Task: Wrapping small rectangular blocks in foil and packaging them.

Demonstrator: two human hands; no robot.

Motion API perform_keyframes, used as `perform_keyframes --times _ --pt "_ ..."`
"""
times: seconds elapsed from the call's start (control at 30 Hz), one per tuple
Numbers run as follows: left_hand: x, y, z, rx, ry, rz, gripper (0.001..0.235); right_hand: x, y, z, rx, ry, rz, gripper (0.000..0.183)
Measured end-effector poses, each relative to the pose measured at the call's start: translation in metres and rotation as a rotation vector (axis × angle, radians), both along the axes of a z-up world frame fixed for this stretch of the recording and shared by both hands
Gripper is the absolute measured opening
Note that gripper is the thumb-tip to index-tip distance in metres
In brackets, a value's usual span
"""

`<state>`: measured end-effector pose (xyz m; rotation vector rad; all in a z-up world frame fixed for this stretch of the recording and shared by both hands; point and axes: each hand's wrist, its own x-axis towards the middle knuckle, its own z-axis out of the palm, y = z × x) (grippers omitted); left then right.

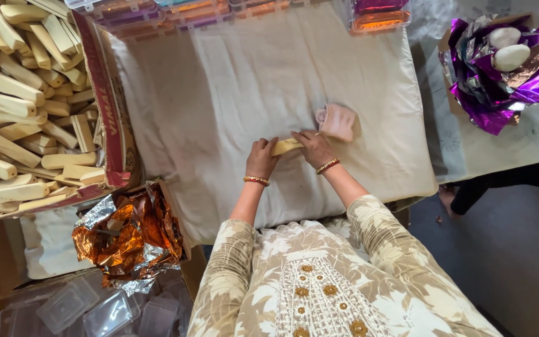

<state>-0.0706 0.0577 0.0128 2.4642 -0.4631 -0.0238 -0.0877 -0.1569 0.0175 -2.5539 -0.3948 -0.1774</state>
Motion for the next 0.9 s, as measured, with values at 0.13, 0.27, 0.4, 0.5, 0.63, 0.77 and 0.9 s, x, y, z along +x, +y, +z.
perform_keyframes --times 0.13,0.27,0.4,0.5,0.63,0.77,0.9 --pt "-0.005 0.002 -0.007 -0.009 0.031 0.022 0.066 -0.001 0.000 0.004 0.011 0.029 -0.013 0.056" --pt "-0.009 0.006 -0.011 -0.061 -0.039 -0.010 0.072 -0.006 -0.003 0.001 0.055 -0.006 -0.012 0.057" --pt "-0.011 0.008 -0.008 -0.066 -0.100 -0.050 0.074 -0.007 -0.005 -0.002 0.111 -0.019 -0.021 0.059" --pt "-0.009 0.011 -0.012 -0.081 -0.095 -0.069 0.075 -0.009 -0.008 -0.007 0.144 -0.027 -0.025 0.059" --pt "-0.002 0.016 -0.013 -0.075 -0.093 -0.102 0.073 -0.005 -0.012 -0.017 0.151 -0.002 -0.029 0.058" --pt "0.023 0.018 -0.007 -0.127 -0.050 -0.163 0.069 0.017 -0.018 -0.018 0.178 0.014 -0.014 0.057" --pt "0.064 0.008 0.011 -0.144 -0.120 -0.189 0.069 0.049 -0.020 0.006 0.221 -0.039 -0.069 0.053"
